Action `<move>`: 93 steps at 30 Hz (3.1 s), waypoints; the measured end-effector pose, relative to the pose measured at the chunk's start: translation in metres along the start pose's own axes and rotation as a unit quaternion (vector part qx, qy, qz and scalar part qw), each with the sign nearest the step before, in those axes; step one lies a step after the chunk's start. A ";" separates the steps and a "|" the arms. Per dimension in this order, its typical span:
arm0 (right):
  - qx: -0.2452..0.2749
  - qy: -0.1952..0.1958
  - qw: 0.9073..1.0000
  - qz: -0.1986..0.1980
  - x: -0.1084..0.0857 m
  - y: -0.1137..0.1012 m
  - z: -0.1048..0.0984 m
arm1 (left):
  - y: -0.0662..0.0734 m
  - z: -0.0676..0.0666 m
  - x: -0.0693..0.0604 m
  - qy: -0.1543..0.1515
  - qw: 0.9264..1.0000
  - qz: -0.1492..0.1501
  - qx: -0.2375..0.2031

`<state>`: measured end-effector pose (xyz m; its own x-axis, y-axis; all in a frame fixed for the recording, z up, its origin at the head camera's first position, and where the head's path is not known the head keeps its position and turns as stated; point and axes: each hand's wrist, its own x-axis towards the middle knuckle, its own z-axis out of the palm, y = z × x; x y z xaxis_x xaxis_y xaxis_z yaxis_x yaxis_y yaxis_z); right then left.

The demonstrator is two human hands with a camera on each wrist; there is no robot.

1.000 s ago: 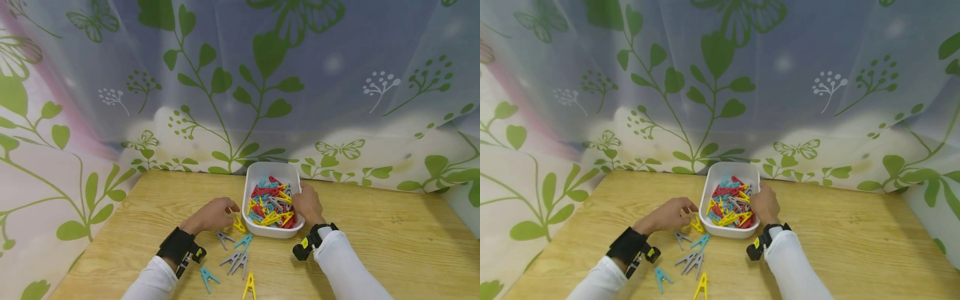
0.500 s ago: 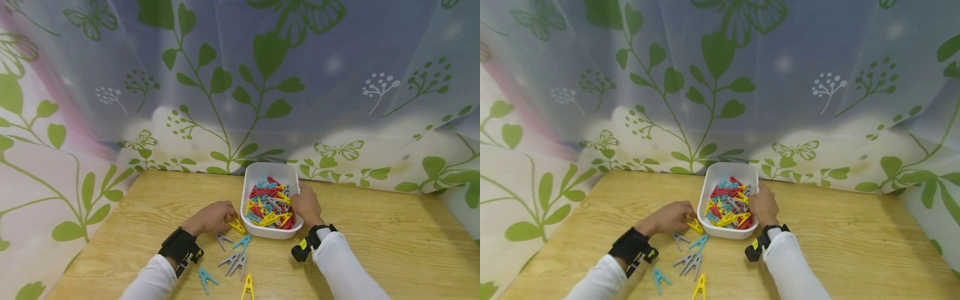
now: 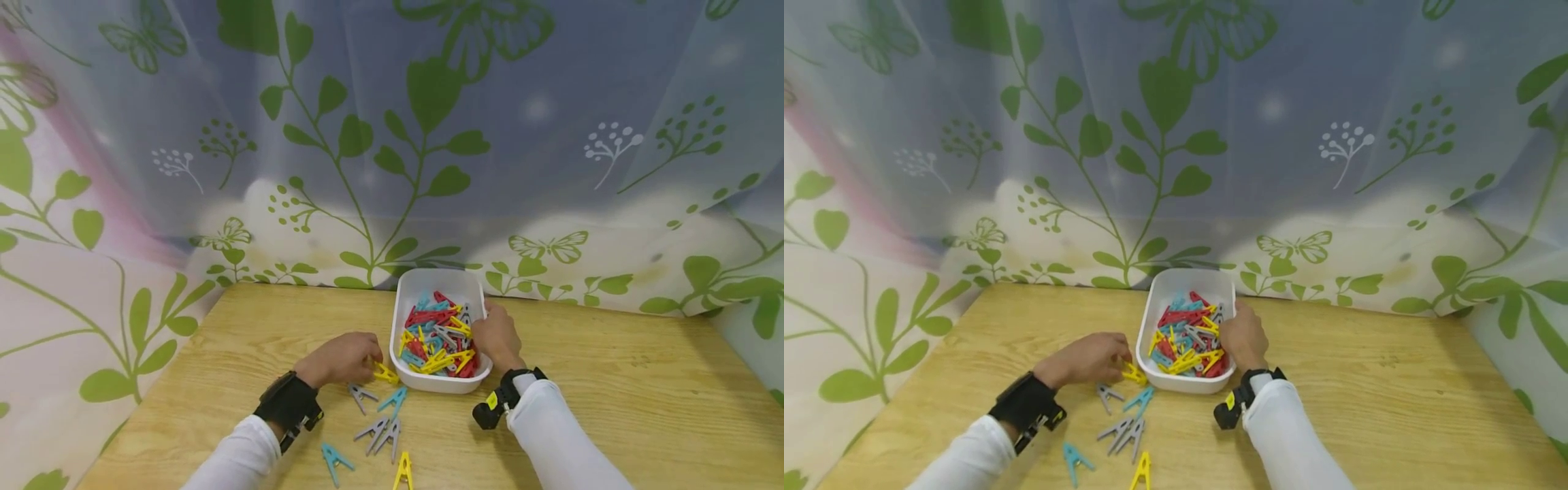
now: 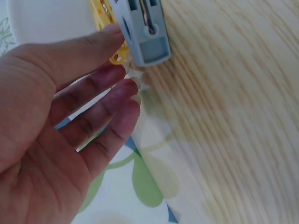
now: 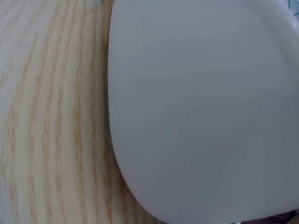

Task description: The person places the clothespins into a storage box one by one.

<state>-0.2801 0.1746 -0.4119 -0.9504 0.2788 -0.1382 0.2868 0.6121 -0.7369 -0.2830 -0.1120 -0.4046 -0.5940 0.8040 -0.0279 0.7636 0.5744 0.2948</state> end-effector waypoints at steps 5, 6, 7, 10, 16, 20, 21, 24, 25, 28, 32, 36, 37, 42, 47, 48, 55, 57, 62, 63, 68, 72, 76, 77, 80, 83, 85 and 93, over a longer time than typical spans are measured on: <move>-0.001 -0.002 1.000 0.006 0.000 0.000 0.000 | -0.005 -0.005 -0.012 0.020 1.000 -0.010 -0.005; -0.001 -0.002 1.000 0.007 0.000 0.000 0.000 | -0.006 -0.008 -0.016 0.025 1.000 -0.015 -0.009; -0.002 -0.001 1.000 0.008 0.000 -0.001 0.000 | -0.008 -0.010 -0.020 0.030 0.999 -0.019 -0.013; -0.001 0.001 1.000 0.008 0.000 -0.001 0.000 | -0.013 -0.020 -0.033 0.040 0.998 -0.039 -0.038; -0.004 0.002 1.000 0.006 0.002 0.000 0.000 | -0.020 -0.039 -0.044 0.079 0.990 -0.075 -0.088; -0.005 0.005 1.000 0.009 0.002 0.000 0.001 | -0.013 -0.050 -0.032 0.110 0.983 -0.078 -0.122; -0.005 0.006 1.000 0.010 0.002 0.000 0.001 | -0.010 -0.053 -0.027 0.117 0.982 -0.078 -0.124; -0.004 0.009 1.000 0.011 0.001 0.000 0.001 | 0.001 -0.060 -0.008 0.137 0.981 -0.068 -0.119; -0.004 0.010 1.000 0.012 0.001 0.000 0.001 | 0.005 -0.062 -0.002 0.142 0.981 -0.063 -0.115; -0.005 0.011 1.000 0.009 0.000 0.000 0.001 | 0.016 -0.067 0.019 0.144 0.983 -0.048 -0.104; -0.008 0.011 1.000 0.006 0.000 0.000 0.002 | 0.030 -0.069 0.043 0.139 0.986 -0.029 -0.089; -0.008 0.006 1.000 0.006 0.001 0.001 0.004 | 0.038 -0.065 0.055 0.143 0.987 -0.034 -0.069; -0.008 0.005 1.000 0.006 0.001 0.001 0.004 | 0.039 -0.063 0.056 0.146 0.987 -0.037 -0.065; -0.013 0.014 1.000 0.002 0.001 0.001 0.000 | 0.032 -0.054 0.047 0.160 0.984 -0.049 -0.065; -0.010 0.011 1.000 -0.001 -0.001 0.000 0.001 | 0.019 -0.040 0.019 0.139 0.987 -0.049 -0.069; -0.012 0.009 1.000 -0.002 -0.001 -0.001 0.001 | 0.017 -0.036 0.013 0.130 0.988 -0.050 -0.068; -0.005 0.003 1.000 -0.006 -0.002 -0.001 -0.002 | 0.004 -0.015 -0.015 0.108 0.989 -0.062 -0.084; -0.004 0.002 1.000 -0.007 -0.002 -0.001 -0.001 | 0.003 -0.012 -0.021 0.103 0.988 -0.072 -0.092; -0.007 0.002 1.000 0.000 -0.001 0.000 -0.001 | 0.005 -0.004 -0.031 0.063 0.987 -0.087 -0.121; -0.007 0.001 1.000 0.001 0.000 0.000 -0.001 | 0.005 -0.002 -0.033 0.052 0.987 -0.084 -0.124; -0.007 0.000 1.000 0.004 0.000 0.000 -0.001 | 0.012 0.001 -0.039 0.002 0.994 -0.047 -0.098; -0.008 -0.002 1.000 0.002 0.000 -0.001 0.000 | 0.020 0.000 -0.040 -0.017 0.998 -0.016 -0.054; -0.009 -0.001 1.000 0.001 -0.001 -0.001 -0.001 | 0.024 0.002 -0.038 -0.021 1.000 0.006 0.003; -0.009 -0.001 1.000 0.001 0.000 -0.001 -0.001 | 0.025 0.002 -0.037 -0.021 1.000 0.009 0.017; -0.008 -0.003 1.000 0.003 0.000 -0.001 -0.001 | 0.025 0.005 -0.036 -0.019 0.999 0.011 0.042; -0.004 -0.004 1.000 0.003 0.000 0.000 0.000 | 0.025 0.007 -0.036 -0.019 0.999 0.002 0.046; -0.004 -0.004 1.000 0.004 0.000 0.000 0.000 | 0.025 0.008 -0.035 -0.021 0.999 -0.004 0.044; -0.006 0.004 1.000 0.007 0.000 0.000 0.000 | 0.027 0.008 -0.031 -0.021 0.999 -0.002 0.037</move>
<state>-0.2800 0.1747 -0.4119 -0.9455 0.2926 -0.1430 0.3010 0.6173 -0.7268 -0.2421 -0.1208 -0.4030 -0.5868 0.8068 -0.0694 0.7792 0.5859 0.2226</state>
